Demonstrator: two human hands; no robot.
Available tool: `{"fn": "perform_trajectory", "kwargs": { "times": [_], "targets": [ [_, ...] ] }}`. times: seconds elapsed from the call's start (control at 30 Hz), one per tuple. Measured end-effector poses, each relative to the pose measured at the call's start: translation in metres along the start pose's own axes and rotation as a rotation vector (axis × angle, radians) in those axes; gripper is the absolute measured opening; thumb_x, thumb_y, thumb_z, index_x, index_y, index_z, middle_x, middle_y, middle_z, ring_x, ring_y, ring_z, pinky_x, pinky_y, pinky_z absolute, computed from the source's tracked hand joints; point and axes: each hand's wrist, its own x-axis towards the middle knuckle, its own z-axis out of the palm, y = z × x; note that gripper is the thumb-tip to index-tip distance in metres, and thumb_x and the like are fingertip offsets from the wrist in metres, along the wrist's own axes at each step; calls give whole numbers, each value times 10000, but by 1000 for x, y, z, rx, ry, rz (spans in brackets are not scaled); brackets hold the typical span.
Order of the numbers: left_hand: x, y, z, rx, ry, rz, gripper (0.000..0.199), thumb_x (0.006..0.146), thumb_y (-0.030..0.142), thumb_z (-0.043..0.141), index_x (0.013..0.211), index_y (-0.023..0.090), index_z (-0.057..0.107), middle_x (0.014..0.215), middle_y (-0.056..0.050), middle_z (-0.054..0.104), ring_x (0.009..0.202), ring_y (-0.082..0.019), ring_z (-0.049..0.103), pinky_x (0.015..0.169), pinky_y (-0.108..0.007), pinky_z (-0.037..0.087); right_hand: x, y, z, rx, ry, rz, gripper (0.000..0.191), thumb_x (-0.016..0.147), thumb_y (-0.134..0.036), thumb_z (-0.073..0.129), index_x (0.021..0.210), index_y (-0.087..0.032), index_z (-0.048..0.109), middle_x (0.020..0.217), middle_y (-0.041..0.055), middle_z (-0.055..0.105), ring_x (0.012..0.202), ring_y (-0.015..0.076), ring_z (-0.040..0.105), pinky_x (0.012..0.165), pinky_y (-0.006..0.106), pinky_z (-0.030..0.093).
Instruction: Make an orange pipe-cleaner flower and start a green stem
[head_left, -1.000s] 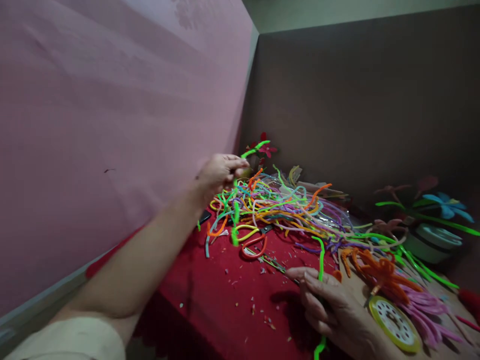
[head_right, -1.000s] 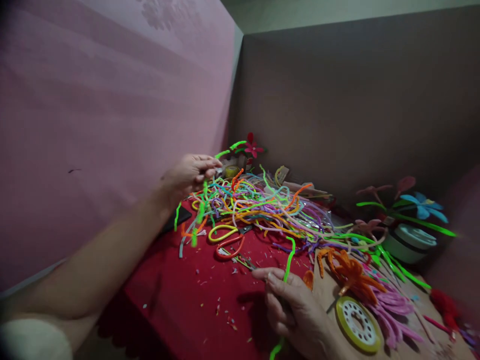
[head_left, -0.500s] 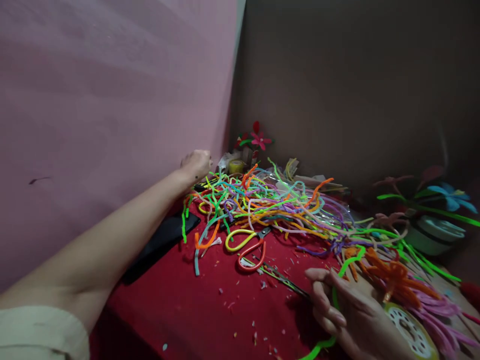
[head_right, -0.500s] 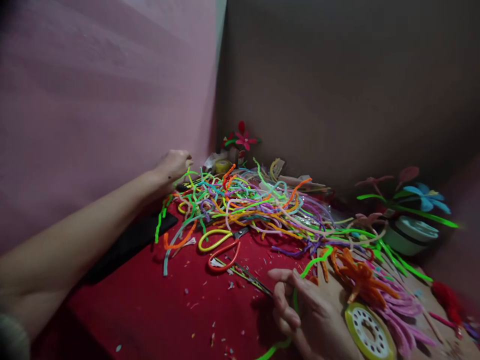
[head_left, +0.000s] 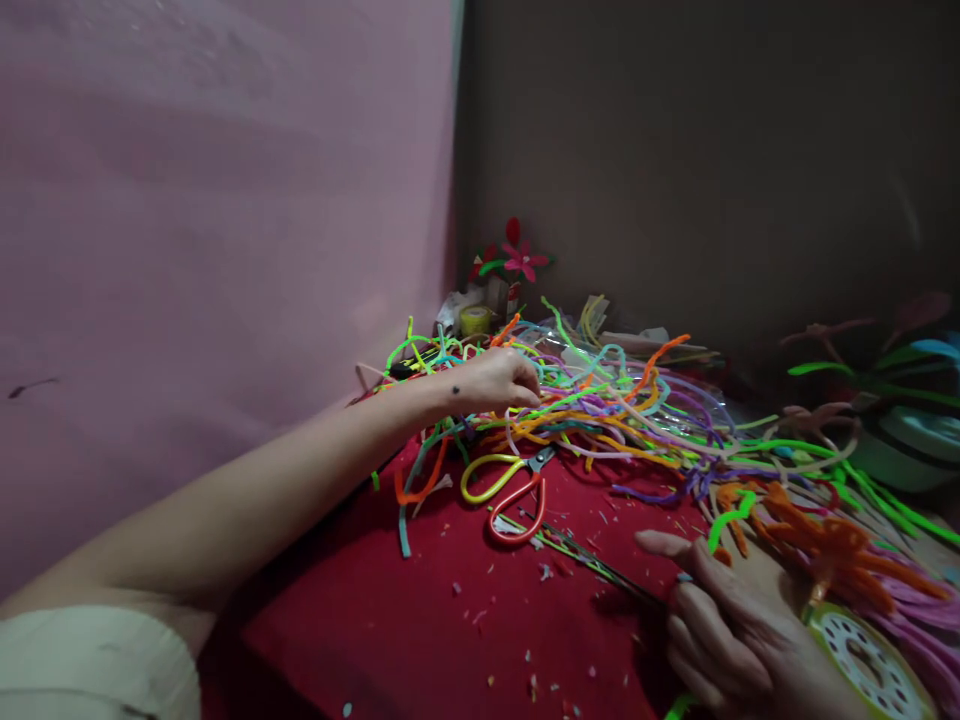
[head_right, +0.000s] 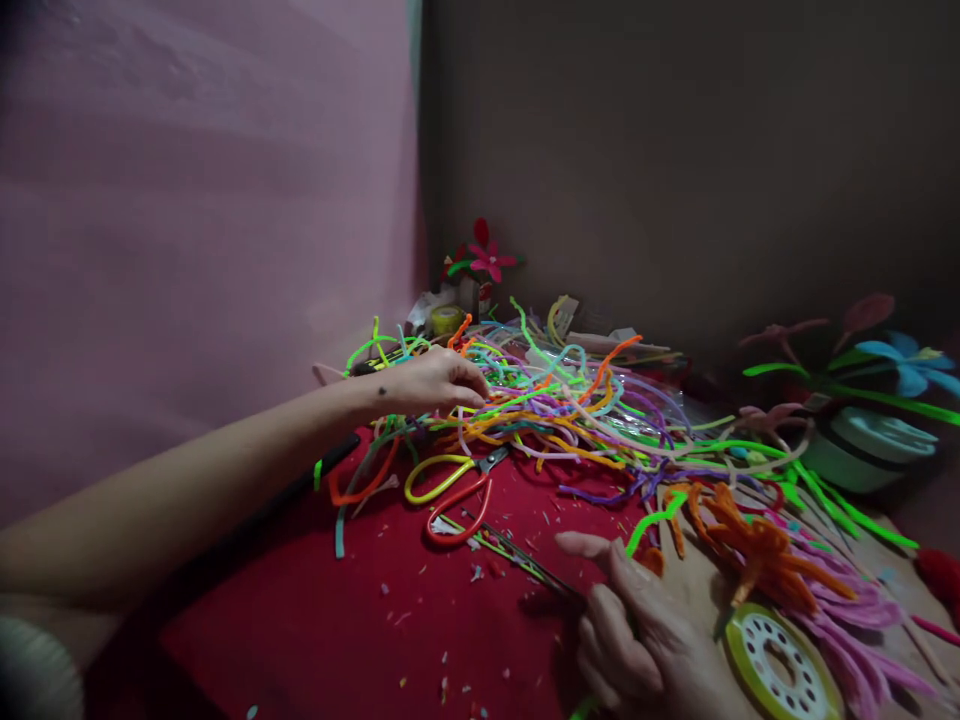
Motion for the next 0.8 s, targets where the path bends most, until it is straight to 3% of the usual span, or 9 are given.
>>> {"fn": "perform_trajectory", "kwargs": {
  "times": [0.2, 0.33, 0.47, 0.57, 0.7, 0.8],
  "targets": [
    [9, -8, 23, 148, 79, 43, 146, 703, 206, 539, 628, 135, 642, 553, 5, 552, 560, -105, 485, 539, -225, 328, -1, -2, 1, 18, -64, 26, 304, 853, -404, 511, 997, -170, 642, 440, -90, 182, 387, 45, 128, 378, 201, 161],
    [8, -5, 23, 121, 146, -6, 216, 762, 262, 468, 720, 127, 631, 565, 3, 553, 541, -108, 469, 536, -233, 319, -1, -1, 6, 0, -73, -5, 320, 858, -391, 492, 1030, -155, 624, 492, -65, 297, 414, 46, 171, 404, 198, 181],
    [13, -4, 30, 89, 56, 10, 197, 685, 335, 575, 707, 146, 625, 605, 9, 579, 582, -117, 498, 534, -224, 324, 1, 0, 8, -19, -83, -60, 276, 817, -318, 532, 1021, -155, 621, 572, -29, 410, 447, 58, 269, 435, 212, 238],
    [17, -2, 35, 135, 95, 25, 134, 657, 243, 565, 567, 145, 582, 543, 17, 530, 568, -110, 475, 530, -225, 308, 4, 1, 9, -51, -59, -113, 254, 794, -267, 548, 992, -129, 627, 602, -13, 457, 468, 68, 330, 454, 224, 288],
    [12, 11, 17, 109, 223, -24, 183, 726, 245, 476, 623, 135, 580, 503, 25, 493, 505, -93, 444, 489, -214, 302, 5, 1, 9, -137, -20, -144, 217, 805, -240, 542, 957, -108, 624, 603, 7, 523, 459, 76, 386, 466, 240, 351],
    [0, 29, 0, -77, 315, -71, 144, 735, 222, 478, 740, 134, 593, 532, 25, 529, 457, -78, 438, 463, -200, 323, 6, 0, 9, -177, -33, -133, 215, 836, -279, 517, 983, -145, 598, 548, -3, 539, 399, 73, 362, 413, 227, 322]
  ]
}}
